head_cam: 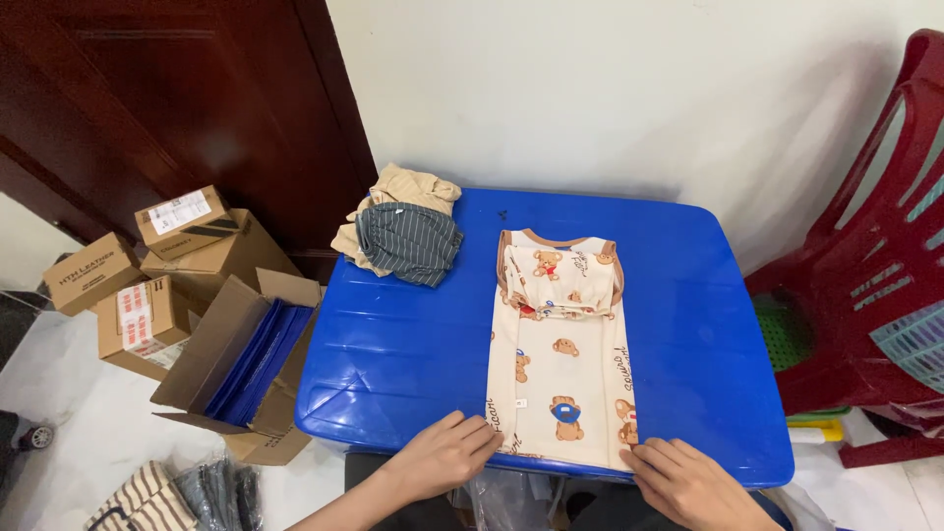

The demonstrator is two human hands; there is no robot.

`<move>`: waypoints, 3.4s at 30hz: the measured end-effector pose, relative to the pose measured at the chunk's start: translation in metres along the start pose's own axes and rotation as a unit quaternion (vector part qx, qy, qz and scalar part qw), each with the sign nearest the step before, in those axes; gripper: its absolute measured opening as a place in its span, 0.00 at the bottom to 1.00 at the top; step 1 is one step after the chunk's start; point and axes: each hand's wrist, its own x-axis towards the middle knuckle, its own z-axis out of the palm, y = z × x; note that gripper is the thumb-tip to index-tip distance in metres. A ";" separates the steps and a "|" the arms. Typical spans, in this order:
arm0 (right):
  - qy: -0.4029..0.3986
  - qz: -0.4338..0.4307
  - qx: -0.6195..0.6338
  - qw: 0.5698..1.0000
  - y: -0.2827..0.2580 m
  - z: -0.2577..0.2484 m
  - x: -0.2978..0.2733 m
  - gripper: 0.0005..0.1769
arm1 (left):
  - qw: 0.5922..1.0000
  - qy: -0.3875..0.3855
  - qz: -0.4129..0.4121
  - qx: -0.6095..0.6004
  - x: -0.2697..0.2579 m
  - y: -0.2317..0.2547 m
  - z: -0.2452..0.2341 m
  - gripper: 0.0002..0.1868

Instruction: Folding baby clothes on a flat surface and stacking them

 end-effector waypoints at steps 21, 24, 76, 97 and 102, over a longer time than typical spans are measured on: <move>-0.019 -0.059 -0.057 0.996 0.008 0.011 0.005 0.12 | 0.989 -0.086 -0.058 0.103 0.021 0.017 0.027 0.04; -0.027 -0.010 0.005 1.000 0.006 0.005 0.012 0.09 | 0.991 -0.093 -0.078 0.052 0.021 0.012 0.025 0.03; 0.178 0.386 0.121 0.897 0.169 0.002 0.192 0.23 | 0.801 0.105 -0.569 -0.155 0.144 -0.203 0.105 0.20; -0.056 0.341 0.118 0.931 0.109 -0.001 0.229 0.31 | 0.879 0.066 -0.465 -0.076 0.143 -0.182 0.090 0.18; -0.082 0.368 0.096 0.921 0.109 0.017 0.233 0.31 | 0.909 0.015 -0.413 -0.058 0.139 -0.164 0.116 0.22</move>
